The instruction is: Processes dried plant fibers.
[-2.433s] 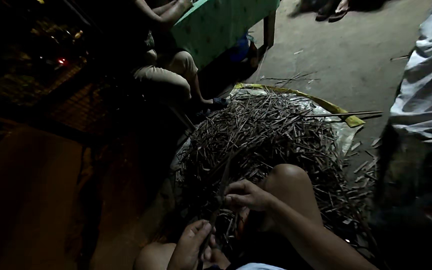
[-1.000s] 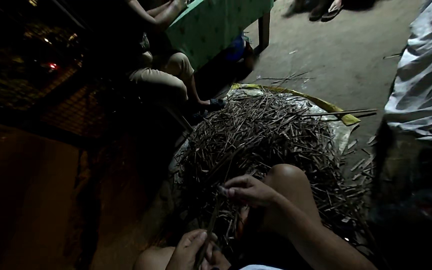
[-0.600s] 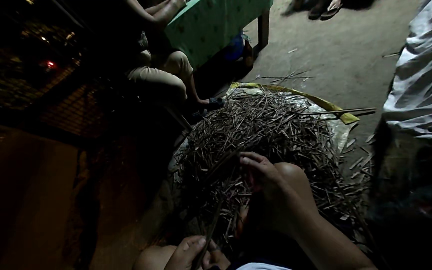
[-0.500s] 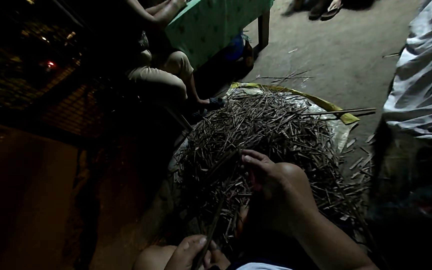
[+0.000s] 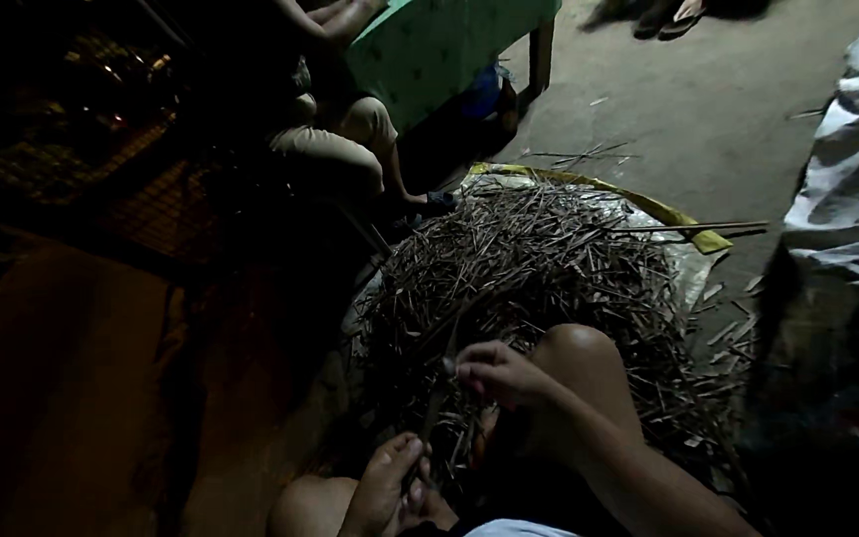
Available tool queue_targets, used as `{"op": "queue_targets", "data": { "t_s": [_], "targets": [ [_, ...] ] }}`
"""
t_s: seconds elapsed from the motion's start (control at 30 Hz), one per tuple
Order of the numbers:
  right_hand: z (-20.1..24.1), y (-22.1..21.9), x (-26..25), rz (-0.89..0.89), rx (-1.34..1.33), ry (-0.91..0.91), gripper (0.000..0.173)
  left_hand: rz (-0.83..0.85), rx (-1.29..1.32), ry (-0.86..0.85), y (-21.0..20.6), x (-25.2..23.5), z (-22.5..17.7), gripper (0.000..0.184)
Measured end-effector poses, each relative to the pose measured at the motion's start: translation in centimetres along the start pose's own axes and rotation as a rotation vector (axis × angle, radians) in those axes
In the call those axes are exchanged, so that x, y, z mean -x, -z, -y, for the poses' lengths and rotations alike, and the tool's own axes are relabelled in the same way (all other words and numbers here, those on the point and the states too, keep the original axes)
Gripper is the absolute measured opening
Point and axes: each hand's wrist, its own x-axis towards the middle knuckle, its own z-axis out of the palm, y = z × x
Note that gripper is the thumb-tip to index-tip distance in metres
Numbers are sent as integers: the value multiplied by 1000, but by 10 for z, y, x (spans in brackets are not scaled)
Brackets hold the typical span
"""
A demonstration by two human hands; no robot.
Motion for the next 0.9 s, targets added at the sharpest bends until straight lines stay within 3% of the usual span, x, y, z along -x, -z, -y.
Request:
{"op": "queue_targets", "data": {
  "t_s": [0.13,0.23,0.53,0.73,0.9],
  "targets": [
    [-1,-22,2,263,77,-2,25,-32,48,-34,-17,-9,-7,23],
    [3,-23,5,267,101,46,25,3,55,-42,-20,-10,-10,23],
    [9,10,5,-64,84,184,19,81,-24,-37,-18,0,-19,20],
    [8,23,2,-307,-117,227,20,61,-74,-63,-14,3,-18,20],
    [15,31,0,-673,-109,162,25,-8,-132,-88,-13,4,-17,20]
  ]
}}
